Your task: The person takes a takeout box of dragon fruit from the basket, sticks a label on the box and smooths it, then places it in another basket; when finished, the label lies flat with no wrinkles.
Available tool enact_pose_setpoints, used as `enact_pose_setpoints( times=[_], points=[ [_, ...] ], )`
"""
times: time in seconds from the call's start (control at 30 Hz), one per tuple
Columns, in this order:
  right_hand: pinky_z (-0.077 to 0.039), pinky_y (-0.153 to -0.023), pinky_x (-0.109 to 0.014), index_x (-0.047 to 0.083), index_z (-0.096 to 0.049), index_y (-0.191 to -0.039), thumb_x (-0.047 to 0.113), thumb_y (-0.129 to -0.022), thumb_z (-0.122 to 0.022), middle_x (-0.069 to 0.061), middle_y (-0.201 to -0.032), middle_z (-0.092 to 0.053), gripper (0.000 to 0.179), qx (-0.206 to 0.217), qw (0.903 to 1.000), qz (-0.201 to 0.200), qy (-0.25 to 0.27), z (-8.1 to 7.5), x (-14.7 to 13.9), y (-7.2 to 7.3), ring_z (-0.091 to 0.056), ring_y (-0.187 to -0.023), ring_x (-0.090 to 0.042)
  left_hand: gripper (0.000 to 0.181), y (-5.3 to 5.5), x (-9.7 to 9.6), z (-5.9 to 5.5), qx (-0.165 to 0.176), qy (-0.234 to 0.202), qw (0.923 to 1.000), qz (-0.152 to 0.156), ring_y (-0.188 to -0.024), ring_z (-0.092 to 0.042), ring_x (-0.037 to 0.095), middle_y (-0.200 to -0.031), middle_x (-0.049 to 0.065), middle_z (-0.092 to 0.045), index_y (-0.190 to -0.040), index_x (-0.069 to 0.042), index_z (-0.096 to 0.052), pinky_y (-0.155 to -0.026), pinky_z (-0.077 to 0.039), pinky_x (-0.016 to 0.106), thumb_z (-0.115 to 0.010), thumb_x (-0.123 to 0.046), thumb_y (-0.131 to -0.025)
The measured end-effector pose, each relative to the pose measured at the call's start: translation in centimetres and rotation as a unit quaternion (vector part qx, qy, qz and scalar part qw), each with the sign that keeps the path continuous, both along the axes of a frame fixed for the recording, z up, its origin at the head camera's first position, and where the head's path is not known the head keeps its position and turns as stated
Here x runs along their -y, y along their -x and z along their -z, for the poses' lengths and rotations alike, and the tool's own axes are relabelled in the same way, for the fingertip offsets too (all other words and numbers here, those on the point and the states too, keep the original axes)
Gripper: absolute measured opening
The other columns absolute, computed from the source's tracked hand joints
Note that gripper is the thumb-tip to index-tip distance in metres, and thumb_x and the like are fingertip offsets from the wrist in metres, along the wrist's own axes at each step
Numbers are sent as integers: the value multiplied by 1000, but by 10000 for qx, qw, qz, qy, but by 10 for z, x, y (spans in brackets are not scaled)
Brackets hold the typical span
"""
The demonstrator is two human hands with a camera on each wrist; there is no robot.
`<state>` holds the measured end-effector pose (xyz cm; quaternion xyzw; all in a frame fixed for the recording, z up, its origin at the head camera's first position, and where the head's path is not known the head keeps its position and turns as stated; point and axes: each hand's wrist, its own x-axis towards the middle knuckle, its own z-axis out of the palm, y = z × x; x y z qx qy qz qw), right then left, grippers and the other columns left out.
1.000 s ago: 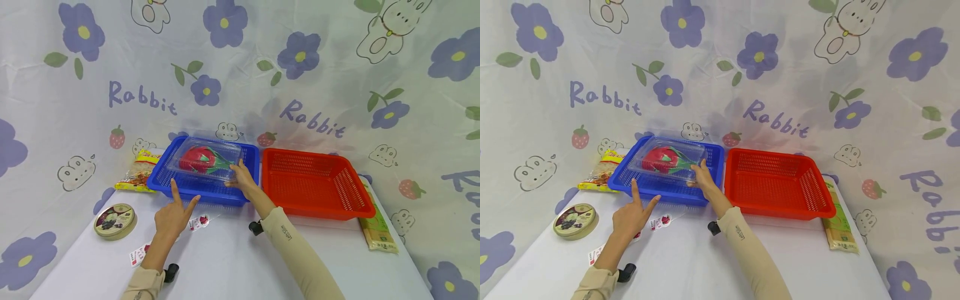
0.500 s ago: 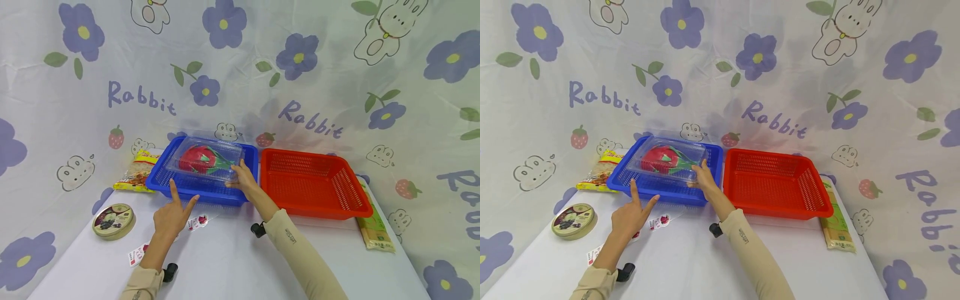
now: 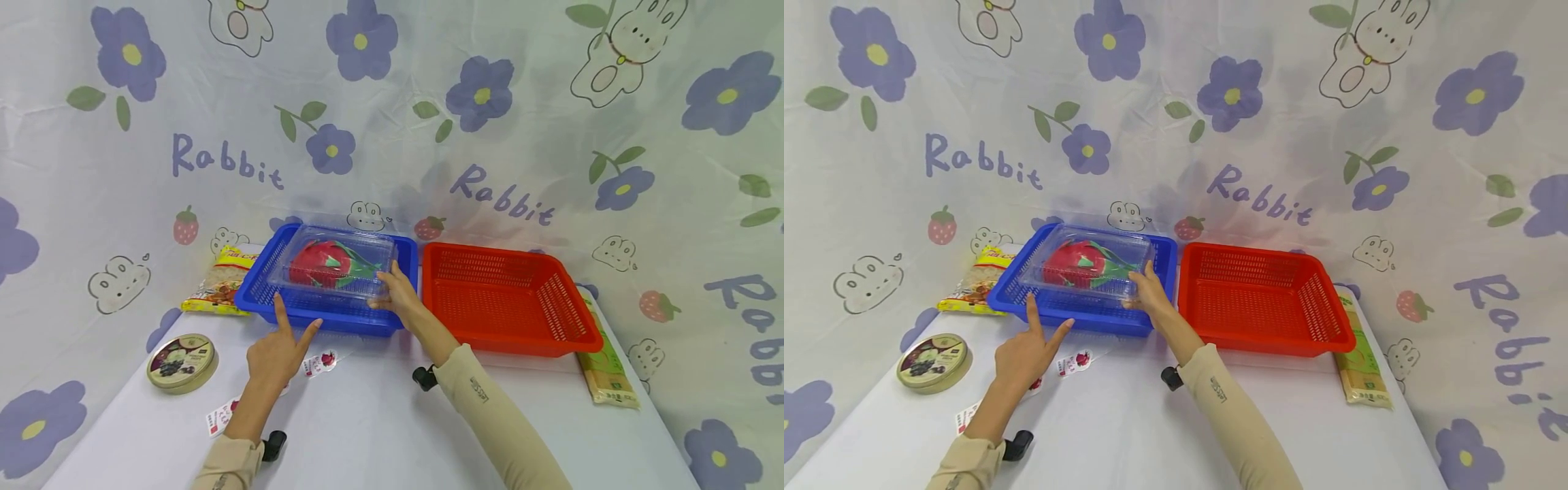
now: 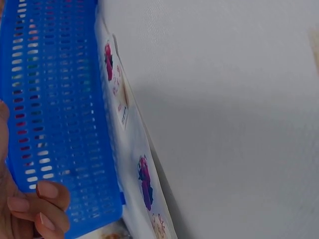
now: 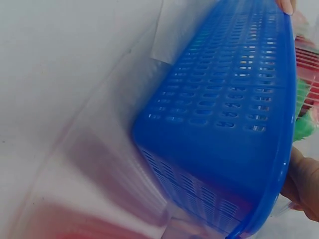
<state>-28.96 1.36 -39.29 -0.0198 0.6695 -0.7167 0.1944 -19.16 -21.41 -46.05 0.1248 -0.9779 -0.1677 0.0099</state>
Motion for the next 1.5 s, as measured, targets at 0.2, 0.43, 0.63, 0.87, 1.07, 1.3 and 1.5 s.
enact_pose_setpoints(
  times=[0.2,0.43,0.63,0.87,1.07,1.3,1.5],
  points=[
    [-57,-85,-37,18,5,-160,27,-105,-45,-27,-155,-26,76,54,10000,-46,66,-2,-2,-4,-68,-74,-23,109,-1,0,1,9,6,10000,-18,-44,-48,23,-53,9,-48,-152,-9,28,-44,-31,31,-25,-81,-91],
    [-57,-85,-37,19,5,-160,28,-105,-46,-25,-150,-33,76,32,10000,-11,-17,-2,-5,-7,-70,-81,-27,108,-1,-1,2,-64,-71,10000,-23,-43,-47,22,-53,9,-48,-152,-10,29,-44,-31,30,-22,-82,-90],
    [-58,-80,-33,19,5,-160,28,-105,-45,-25,-141,-40,75,39,10000,33,-2,-3,-8,-11,-69,-77,-25,107,-1,-1,2,-76,-119,9999,-24,-43,-48,22,-53,9,-49,-152,-9,29,-44,-32,31,-23,-81,-91],
    [-58,-75,-32,17,4,-160,26,-105,-45,-24,-131,-43,74,19,10000,32,57,-7,-9,-15,-65,-69,-22,107,-1,-3,0,40,-187,9998,-23,-44,-49,23,-54,9,-49,-152,-9,29,-43,-33,31,-23,-81,-91],
    [-58,-78,-32,20,4,-160,28,-105,-43,-27,-142,-39,73,45,10000,5,25,-10,-12,-19,-63,-71,-21,107,-2,-3,-2,73,-163,9998,-10,-44,-49,22,-54,9,-49,-151,-9,29,-44,-32,31,-22,-82,-91],
    [-58,-80,-32,21,4,-160,27,-105,-44,-26,-148,-37,74,72,10000,41,32,-10,-16,-22,-64,-73,-22,111,-2,-2,-3,-9,-143,9998,108,-47,-48,22,-55,8,-48,-149,-6,32,-45,-32,31,-21,-83,-90],
    [-57,-86,-37,22,4,-160,28,-105,-45,-24,-154,-32,74,64,10000,30,22,-10,-20,-24,-65,-74,-22,113,-5,-3,-8,-108,-228,9996,149,-46,-46,21,-55,7,-46,-148,-7,33,-44,-31,31,-25,-83,-89]
  ],
)
